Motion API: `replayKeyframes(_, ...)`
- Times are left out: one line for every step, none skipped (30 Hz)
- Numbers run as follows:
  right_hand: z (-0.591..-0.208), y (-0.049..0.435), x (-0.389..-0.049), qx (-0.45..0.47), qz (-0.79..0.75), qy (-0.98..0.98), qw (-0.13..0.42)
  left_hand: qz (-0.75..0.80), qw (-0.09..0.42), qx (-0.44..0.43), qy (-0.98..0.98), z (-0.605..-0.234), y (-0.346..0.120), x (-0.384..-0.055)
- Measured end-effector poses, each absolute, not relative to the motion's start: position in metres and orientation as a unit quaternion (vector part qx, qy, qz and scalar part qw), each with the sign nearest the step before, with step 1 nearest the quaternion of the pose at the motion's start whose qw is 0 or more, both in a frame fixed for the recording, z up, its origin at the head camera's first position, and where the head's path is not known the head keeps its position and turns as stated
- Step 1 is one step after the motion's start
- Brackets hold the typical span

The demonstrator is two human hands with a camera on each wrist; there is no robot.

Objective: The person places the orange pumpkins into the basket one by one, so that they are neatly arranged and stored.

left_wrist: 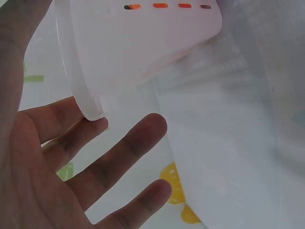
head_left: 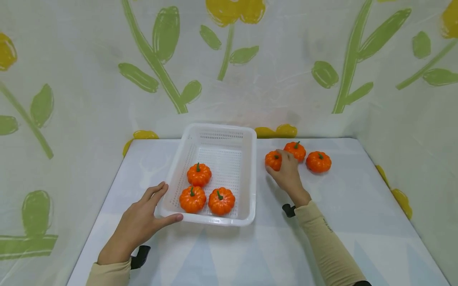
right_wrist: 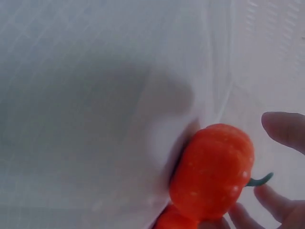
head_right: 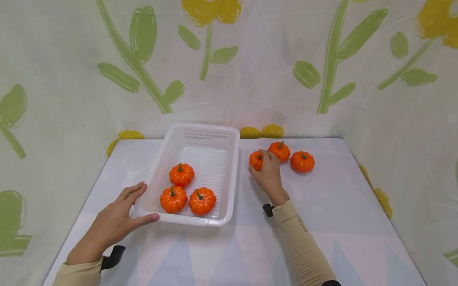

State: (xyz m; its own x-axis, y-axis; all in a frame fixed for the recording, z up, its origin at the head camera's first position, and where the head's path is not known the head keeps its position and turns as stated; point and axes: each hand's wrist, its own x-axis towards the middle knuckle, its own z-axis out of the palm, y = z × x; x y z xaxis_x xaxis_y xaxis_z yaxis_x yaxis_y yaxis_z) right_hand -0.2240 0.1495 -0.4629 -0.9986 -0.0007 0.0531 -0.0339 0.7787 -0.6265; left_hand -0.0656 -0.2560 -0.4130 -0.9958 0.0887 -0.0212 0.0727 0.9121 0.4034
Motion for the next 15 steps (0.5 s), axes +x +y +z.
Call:
replayKeyframes(-0.4635, 0.1502, -0.2243, 0.006, 0.332, -0.943, 0.025, 0.204, 0.021, 0.04, 0.978, -0.4129, -0.2557, -0.0657)
replayKeyframes(-0.4642, 0.1507, -0.2246, 0.001, 0.33, -0.944, 0.025, 0.204, 0.022, 0.04, 0.978, -0.4128, -0.2554, -0.0657)
replayKeyframes(-0.4649, 0.1511, -0.2252, -0.004, 0.327, -0.945, 0.024, 0.204, 0.023, 0.039, 0.978, -0.4128, -0.2552, -0.0657)
replayKeyframes(-0.4656, 0.1516, -0.2259, -0.007, 0.321, -0.947, 0.024, 0.201, 0.025, 0.039, 0.979, -0.4127, -0.255, -0.0657)
replayKeyframes(-0.4663, 0.152, -0.2264, -0.008, 0.314, -0.949, 0.023, 0.201, 0.025, 0.038, 0.979, -0.4129, -0.2551, -0.0655)
replayKeyframes(-0.467, 0.1522, -0.2269, -0.01, 0.309, -0.951, 0.023, 0.201, 0.025, 0.038, 0.979, -0.4131, -0.2554, -0.0655)
replayKeyframes(-0.4677, 0.1522, -0.2275, -0.01, 0.304, -0.952, 0.023, 0.203, 0.022, 0.039, 0.978, -0.4133, -0.2558, -0.0655)
replayKeyframes(-0.4685, 0.1522, -0.2281, -0.011, 0.297, -0.955, 0.024, 0.205, 0.02, 0.04, 0.978, -0.4137, -0.256, -0.0657)
replayKeyframes(-0.4692, 0.1521, -0.2285, -0.012, 0.291, -0.956, 0.024, 0.207, 0.019, 0.04, 0.977, -0.414, -0.2563, -0.0658)
replayKeyframes(-0.4697, 0.1519, -0.2287, -0.012, 0.287, -0.958, 0.025, 0.207, 0.02, 0.04, 0.977, -0.4142, -0.2564, -0.0659)
replayKeyframes(-0.47, 0.1516, -0.2286, -0.014, 0.285, -0.958, 0.024, 0.208, 0.021, 0.04, 0.977, -0.4145, -0.2566, -0.0661)
replayKeyframes(-0.4702, 0.1514, -0.2285, -0.016, 0.284, -0.959, 0.022, 0.209, 0.021, 0.039, 0.977, -0.4147, -0.2566, -0.0663)
replayKeyframes(-0.4703, 0.1512, -0.2285, -0.017, 0.283, -0.959, 0.022, 0.21, 0.021, 0.038, 0.977, -0.4148, -0.2567, -0.0665)
replayKeyframes(-0.4701, 0.1512, -0.2284, -0.019, 0.283, -0.959, 0.021, 0.209, 0.022, 0.037, 0.977, -0.4149, -0.2567, -0.0666)
replayKeyframes(-0.4699, 0.1514, -0.2282, -0.021, 0.284, -0.958, 0.02, 0.209, 0.022, 0.037, 0.977, -0.4151, -0.2567, -0.0668)
